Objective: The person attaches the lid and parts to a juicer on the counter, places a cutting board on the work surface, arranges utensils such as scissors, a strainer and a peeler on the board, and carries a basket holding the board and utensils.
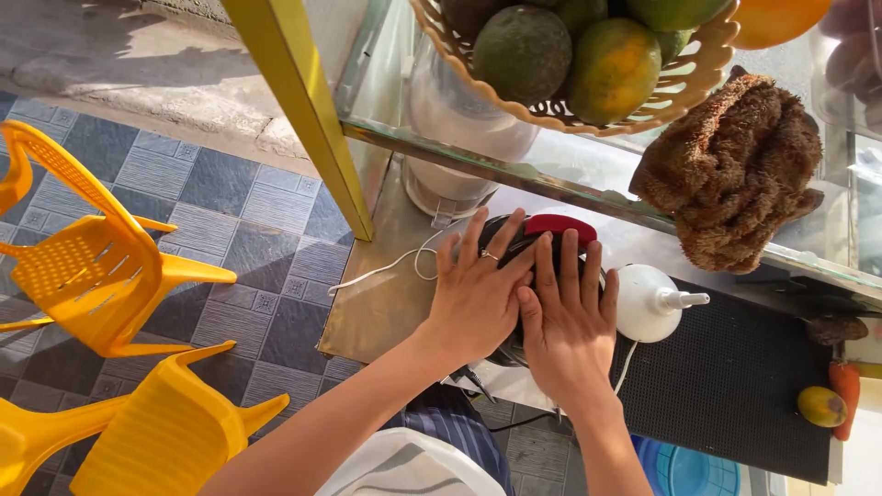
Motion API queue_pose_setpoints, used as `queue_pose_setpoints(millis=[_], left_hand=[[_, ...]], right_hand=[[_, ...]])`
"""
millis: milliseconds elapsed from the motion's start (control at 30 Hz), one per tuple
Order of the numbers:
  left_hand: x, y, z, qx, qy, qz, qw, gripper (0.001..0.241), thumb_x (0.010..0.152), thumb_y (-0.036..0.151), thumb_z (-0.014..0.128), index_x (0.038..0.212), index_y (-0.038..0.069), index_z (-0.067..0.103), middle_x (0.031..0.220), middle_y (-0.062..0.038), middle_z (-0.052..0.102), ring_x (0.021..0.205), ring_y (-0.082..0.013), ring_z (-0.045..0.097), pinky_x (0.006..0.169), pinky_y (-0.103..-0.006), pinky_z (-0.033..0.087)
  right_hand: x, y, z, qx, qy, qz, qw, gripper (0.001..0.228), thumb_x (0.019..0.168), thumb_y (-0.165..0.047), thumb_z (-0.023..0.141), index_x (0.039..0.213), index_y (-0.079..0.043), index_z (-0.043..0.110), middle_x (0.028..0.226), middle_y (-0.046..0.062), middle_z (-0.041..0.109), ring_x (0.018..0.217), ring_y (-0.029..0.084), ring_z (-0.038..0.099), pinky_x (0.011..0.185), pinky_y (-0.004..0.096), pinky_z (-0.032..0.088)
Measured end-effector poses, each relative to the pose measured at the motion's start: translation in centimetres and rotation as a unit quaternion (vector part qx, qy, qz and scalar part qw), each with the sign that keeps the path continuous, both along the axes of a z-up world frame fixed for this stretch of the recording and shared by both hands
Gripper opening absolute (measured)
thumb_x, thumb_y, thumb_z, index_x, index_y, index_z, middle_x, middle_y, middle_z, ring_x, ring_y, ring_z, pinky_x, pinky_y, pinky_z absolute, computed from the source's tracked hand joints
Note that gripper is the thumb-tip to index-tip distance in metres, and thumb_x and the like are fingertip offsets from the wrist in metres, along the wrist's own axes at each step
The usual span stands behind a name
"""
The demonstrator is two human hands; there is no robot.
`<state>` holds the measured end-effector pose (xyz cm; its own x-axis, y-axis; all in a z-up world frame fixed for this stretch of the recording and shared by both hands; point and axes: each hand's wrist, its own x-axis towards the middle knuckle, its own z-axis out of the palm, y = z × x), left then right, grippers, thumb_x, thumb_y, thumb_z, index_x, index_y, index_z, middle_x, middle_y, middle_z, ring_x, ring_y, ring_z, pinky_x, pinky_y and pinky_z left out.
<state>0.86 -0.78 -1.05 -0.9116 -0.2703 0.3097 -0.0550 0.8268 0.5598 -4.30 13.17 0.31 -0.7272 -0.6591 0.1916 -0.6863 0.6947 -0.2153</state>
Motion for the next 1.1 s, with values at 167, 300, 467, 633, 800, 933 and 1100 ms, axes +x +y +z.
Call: queue_pose_setpoints(millis=[167, 300, 467, 633, 800, 933, 1100], left_hand=[[0.0, -0.1, -1.1, 0.001, 0.023, -0.001, 1.000, 0.046, 0.100, 0.027, 0.052, 0.146, 0.024, 0.059, 0.162, -0.008, 0.042, 0.153, -0.0403, 0.028, 0.117, -0.0604, 0.020], [0.1, -0.1, -2.0, 0.008, 0.045, 0.012, 0.999, 0.048, 0.098, 0.032, 0.053, 0.145, 0.025, 0.060, 0.164, -0.010, 0.042, 0.154, -0.0400, 0.030, 0.120, -0.0602, 0.022], [0.7, 0.2, -2.5, 0.030, 0.028, 0.023, 0.999, 0.046, 0.099, 0.038, 0.050, 0.145, 0.031, 0.057, 0.165, -0.010, 0.040, 0.155, -0.0406, 0.030, 0.118, -0.0606, 0.025], [1.4, 0.8, -3.4, 0.016, 0.013, 0.077, 0.997, 0.049, 0.101, 0.046, 0.046, 0.148, 0.036, 0.052, 0.165, -0.007, 0.039, 0.156, -0.0402, 0.028, 0.118, -0.0633, 0.027], [4.0, 0.2, -4.0, 0.074, -0.008, 0.083, 0.994, 0.049, 0.102, 0.052, 0.040, 0.148, 0.041, 0.053, 0.167, -0.009, 0.036, 0.153, -0.0461, 0.027, 0.114, -0.0658, 0.027], [8.5, -3.5, -7.7, 0.105, -0.013, 0.184, 0.977, 0.051, 0.105, 0.055, 0.039, 0.150, 0.035, 0.052, 0.169, -0.013, 0.035, 0.155, -0.0437, 0.025, 0.115, -0.0652, 0.026], [20.1, -9.8, -10.7, 0.179, -0.041, 0.374, 0.909, 0.043, 0.100, 0.040, 0.054, 0.140, 0.026, 0.060, 0.157, -0.015, 0.045, 0.147, -0.0413, 0.033, 0.112, -0.0623, 0.031]], right_hand=[[-0.1, -0.1, -0.1, 0.005, 0.011, 0.009, 1.000, 0.059, 0.111, -0.041, 0.030, 0.163, -0.013, 0.032, 0.169, 0.017, 0.027, 0.157, 0.041, 0.017, 0.124, 0.058, 0.014], [0.2, -0.3, -0.1, 0.026, -0.006, 0.000, 1.000, 0.059, 0.110, -0.043, 0.026, 0.163, -0.017, 0.030, 0.169, 0.015, 0.026, 0.157, 0.037, 0.018, 0.124, 0.056, 0.016], [0.8, -0.3, 0.2, 0.022, -0.025, 0.007, 0.999, 0.060, 0.111, -0.045, 0.023, 0.164, -0.018, 0.029, 0.170, 0.014, 0.025, 0.157, 0.038, 0.016, 0.123, 0.056, 0.015], [1.0, -0.5, 0.4, 0.024, -0.057, 0.043, 0.997, 0.063, 0.109, -0.049, 0.018, 0.164, -0.020, 0.027, 0.170, 0.013, 0.020, 0.159, 0.035, 0.010, 0.123, 0.058, 0.010], [-1.3, 0.4, -1.6, 0.031, -0.031, 0.024, 0.999, 0.068, 0.107, -0.052, 0.026, 0.162, -0.013, 0.032, 0.170, 0.019, 0.017, 0.158, 0.042, 0.011, 0.118, 0.063, 0.012], [-6.9, 1.3, -6.1, 0.041, 0.093, 0.087, 0.991, 0.069, 0.112, -0.056, 0.042, 0.156, -0.003, 0.049, 0.163, 0.029, 0.033, 0.154, 0.047, 0.029, 0.128, 0.063, 0.020], [1.8, -9.6, 0.0, -0.102, 0.075, 0.211, 0.969, 0.054, 0.117, -0.036, 0.061, 0.149, 0.007, 0.055, 0.158, 0.032, 0.048, 0.146, 0.051, 0.043, 0.122, 0.065, 0.027]])
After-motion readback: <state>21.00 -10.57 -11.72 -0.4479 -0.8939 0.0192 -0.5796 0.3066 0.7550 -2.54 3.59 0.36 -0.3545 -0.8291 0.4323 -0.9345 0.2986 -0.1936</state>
